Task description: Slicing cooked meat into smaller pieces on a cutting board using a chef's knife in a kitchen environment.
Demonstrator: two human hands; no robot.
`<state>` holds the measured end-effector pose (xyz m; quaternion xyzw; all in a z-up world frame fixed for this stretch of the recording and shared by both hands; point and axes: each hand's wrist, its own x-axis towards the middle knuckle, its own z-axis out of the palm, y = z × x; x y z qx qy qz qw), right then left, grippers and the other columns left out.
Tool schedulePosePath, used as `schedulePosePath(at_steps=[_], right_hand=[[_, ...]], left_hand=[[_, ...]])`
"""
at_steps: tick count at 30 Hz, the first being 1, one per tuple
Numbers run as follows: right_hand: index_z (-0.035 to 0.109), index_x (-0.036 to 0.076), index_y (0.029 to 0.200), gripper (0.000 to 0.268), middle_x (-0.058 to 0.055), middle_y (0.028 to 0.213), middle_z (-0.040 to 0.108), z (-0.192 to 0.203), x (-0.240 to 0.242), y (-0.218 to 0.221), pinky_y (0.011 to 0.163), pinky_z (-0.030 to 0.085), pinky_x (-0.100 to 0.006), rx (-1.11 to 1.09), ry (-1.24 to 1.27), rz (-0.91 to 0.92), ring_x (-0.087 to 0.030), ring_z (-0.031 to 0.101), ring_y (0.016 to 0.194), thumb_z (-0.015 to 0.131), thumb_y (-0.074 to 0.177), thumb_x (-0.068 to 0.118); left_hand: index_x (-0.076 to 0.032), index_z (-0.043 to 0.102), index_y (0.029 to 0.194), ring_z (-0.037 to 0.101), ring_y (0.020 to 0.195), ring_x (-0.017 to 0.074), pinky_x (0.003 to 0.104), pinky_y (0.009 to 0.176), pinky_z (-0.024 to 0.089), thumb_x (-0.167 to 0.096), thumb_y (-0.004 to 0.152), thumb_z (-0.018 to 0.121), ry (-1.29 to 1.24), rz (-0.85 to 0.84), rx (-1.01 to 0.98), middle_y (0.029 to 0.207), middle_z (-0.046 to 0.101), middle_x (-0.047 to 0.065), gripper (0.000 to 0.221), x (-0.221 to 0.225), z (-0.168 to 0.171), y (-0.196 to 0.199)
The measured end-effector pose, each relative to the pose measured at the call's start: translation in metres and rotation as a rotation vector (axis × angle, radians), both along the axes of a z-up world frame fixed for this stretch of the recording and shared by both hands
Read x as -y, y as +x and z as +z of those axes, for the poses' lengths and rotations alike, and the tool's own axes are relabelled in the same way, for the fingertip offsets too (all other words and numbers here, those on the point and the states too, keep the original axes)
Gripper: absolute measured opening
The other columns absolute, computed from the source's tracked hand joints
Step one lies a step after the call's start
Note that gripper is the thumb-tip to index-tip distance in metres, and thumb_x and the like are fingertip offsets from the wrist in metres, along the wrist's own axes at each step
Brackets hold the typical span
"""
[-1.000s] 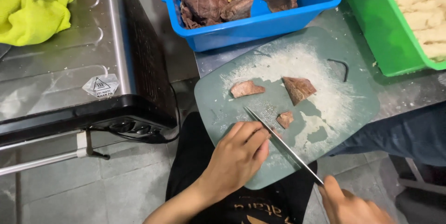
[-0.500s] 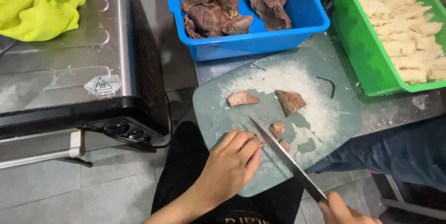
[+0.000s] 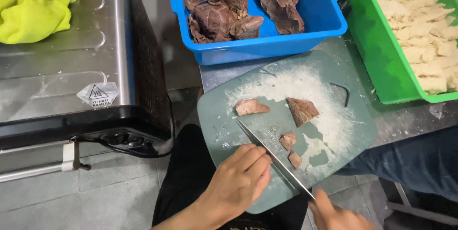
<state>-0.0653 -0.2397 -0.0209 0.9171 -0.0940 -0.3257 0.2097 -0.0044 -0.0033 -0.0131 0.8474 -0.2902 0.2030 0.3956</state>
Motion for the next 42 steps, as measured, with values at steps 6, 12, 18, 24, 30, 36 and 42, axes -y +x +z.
schedulePosePath(at_steps=[6, 12, 18, 24, 30, 36, 42], right_hand=[[0.033, 0.026, 0.103, 0.021, -0.011, 0.076, 0.068, 0.036, -0.036, 0.043, 0.066, 0.044, -0.054, -0.128, 0.396, 0.032, -0.047, 0.06, 0.079, 0.034, 0.095, 0.045], [0.032, 0.027, 0.106, 0.027, -0.006, 0.074, 0.07, 0.025, -0.014, 0.034, 0.068, 0.046, -0.053, -0.085, 0.345, 0.106, -0.045, 0.06, 0.078, 0.034, 0.095, 0.052], [0.038, 0.024, 0.099, 0.03, -0.015, 0.06, 0.066, 0.038, 0.003, 0.023, 0.06, 0.045, -0.046, 0.172, 0.401, -0.044, -0.047, 0.061, 0.072, 0.044, 0.091, 0.052], [0.036, 0.031, 0.086, 0.027, 0.008, 0.051, 0.051, 0.058, -0.018, 0.014, 0.054, 0.044, -0.023, 0.042, 0.155, -0.049, -0.015, 0.057, 0.05, 0.041, 0.092, 0.057], [0.035, 0.037, 0.081, 0.025, 0.012, 0.044, 0.032, -0.002, 0.008, -0.019, 0.049, 0.032, -0.022, 0.25, -0.135, 0.191, -0.006, 0.033, 0.039, 0.046, 0.087, 0.059], [0.033, 0.034, 0.115, 0.04, 0.004, 0.052, 0.062, -0.007, -0.001, 0.026, 0.051, 0.049, -0.034, -0.089, 0.188, 0.053, -0.021, 0.066, 0.05, 0.048, 0.088, 0.059], [0.026, 0.026, 0.128, 0.044, -0.017, 0.071, 0.068, 0.029, -0.058, 0.057, 0.066, 0.046, -0.053, -0.057, 0.378, 0.045, -0.043, 0.065, 0.077, 0.037, 0.093, 0.05]], left_hand=[[-0.001, 0.057, 0.09, 0.056, 0.087, 0.0253, 0.03, 0.076, 0.051, 0.001, 0.086, 0.064, -0.004, 0.034, -0.012, 0.096, 0.056, 0.01, 0.008, 0.001, 0.0, -0.002], [-0.001, 0.059, 0.097, 0.057, 0.088, 0.0268, 0.034, 0.075, 0.05, -0.008, 0.087, 0.066, -0.078, 0.026, -0.083, 0.098, 0.058, 0.011, 0.015, -0.003, 0.005, -0.006], [-0.001, 0.065, 0.099, 0.055, 0.091, 0.026, 0.034, 0.082, 0.048, -0.003, 0.084, 0.064, -0.032, 0.035, -0.062, 0.098, 0.061, 0.011, 0.015, -0.01, 0.005, -0.008], [-0.002, 0.062, 0.093, 0.055, 0.089, 0.0256, 0.035, 0.082, 0.046, -0.005, 0.086, 0.062, -0.034, 0.044, -0.092, 0.094, 0.059, 0.01, 0.007, -0.007, 0.002, -0.007], [0.003, 0.063, 0.093, 0.055, 0.089, 0.0265, 0.035, 0.08, 0.048, -0.002, 0.086, 0.062, -0.064, 0.019, -0.082, 0.094, 0.06, 0.013, 0.009, -0.008, -0.003, -0.005], [0.004, 0.059, 0.089, 0.055, 0.087, 0.0276, 0.035, 0.084, 0.048, 0.001, 0.087, 0.059, -0.058, 0.01, -0.002, 0.093, 0.06, 0.015, 0.004, -0.011, 0.002, -0.001], [0.003, 0.062, 0.092, 0.057, 0.089, 0.0269, 0.037, 0.09, 0.048, -0.003, 0.089, 0.059, -0.068, 0.047, 0.011, 0.093, 0.062, 0.014, 0.008, -0.008, -0.001, -0.003]])
